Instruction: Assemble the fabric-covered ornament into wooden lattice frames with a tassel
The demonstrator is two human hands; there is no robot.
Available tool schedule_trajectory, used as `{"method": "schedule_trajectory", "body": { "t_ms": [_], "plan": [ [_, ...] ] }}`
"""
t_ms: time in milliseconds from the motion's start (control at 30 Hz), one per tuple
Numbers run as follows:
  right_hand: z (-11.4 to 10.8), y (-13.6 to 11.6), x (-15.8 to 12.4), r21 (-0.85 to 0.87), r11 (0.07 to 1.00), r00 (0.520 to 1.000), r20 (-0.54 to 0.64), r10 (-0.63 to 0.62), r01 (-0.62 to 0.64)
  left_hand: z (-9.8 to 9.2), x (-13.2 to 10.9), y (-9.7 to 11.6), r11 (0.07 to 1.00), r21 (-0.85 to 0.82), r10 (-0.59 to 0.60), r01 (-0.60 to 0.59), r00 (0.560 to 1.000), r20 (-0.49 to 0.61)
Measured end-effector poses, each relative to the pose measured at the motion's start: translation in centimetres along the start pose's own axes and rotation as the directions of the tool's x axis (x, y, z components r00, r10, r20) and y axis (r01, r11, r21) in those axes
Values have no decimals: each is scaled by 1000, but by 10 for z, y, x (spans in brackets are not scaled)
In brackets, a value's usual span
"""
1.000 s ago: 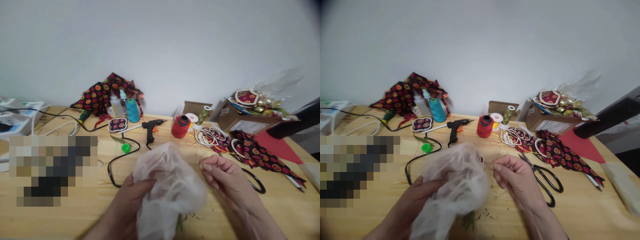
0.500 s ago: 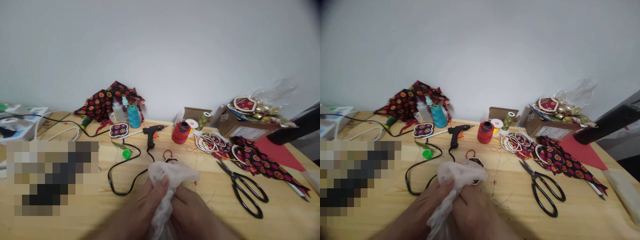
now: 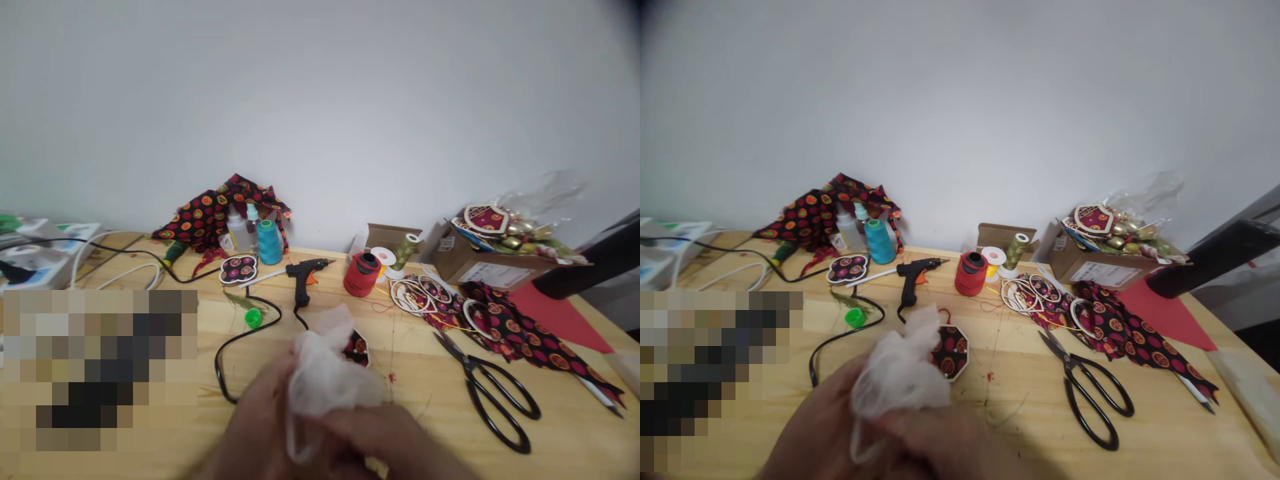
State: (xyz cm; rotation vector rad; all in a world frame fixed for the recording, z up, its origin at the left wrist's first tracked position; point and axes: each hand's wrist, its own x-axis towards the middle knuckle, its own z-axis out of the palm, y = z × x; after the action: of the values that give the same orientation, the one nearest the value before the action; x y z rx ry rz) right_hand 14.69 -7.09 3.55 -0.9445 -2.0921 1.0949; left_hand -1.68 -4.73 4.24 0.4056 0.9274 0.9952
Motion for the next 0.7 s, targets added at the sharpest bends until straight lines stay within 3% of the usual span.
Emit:
{"method": "schedule_trajectory", "body": {
  "t_ms": [100,167,267,333,433,600,667,700],
  "plan": [
    [2,7,6,65,997,995,-79,53,-48,-6,-2,-16,999,49,3,-13,980,198],
    [1,12,7,99,993,991,-108,81,-70,-12,-1,-17,969,223,67,-111,978,196],
    [3,18,6,24,998,991,-121,58,-56,-14,-2,-5,760,550,268,-347,938,221],
    [5,20,4,-57,997,989,-146,33,-42,-12,-4,1,699,609,311,-374,926,213],
    [7,21,1,-190,981,979,-205,3,-43,-9,-9,0,746,584,313,-319,943,115],
    [-14,19,-1,-381,921,934,-353,-60,-84,-9,-13,-15,814,406,380,-415,910,168],
    [-40,21,0,-506,845,864,-489,-119,-170,-9,-13,-16,833,301,427,-465,885,187],
    [-56,24,1,-561,784,786,-597,-160,-267,-10,-13,-16,824,293,442,-485,874,203]
  ]
}}
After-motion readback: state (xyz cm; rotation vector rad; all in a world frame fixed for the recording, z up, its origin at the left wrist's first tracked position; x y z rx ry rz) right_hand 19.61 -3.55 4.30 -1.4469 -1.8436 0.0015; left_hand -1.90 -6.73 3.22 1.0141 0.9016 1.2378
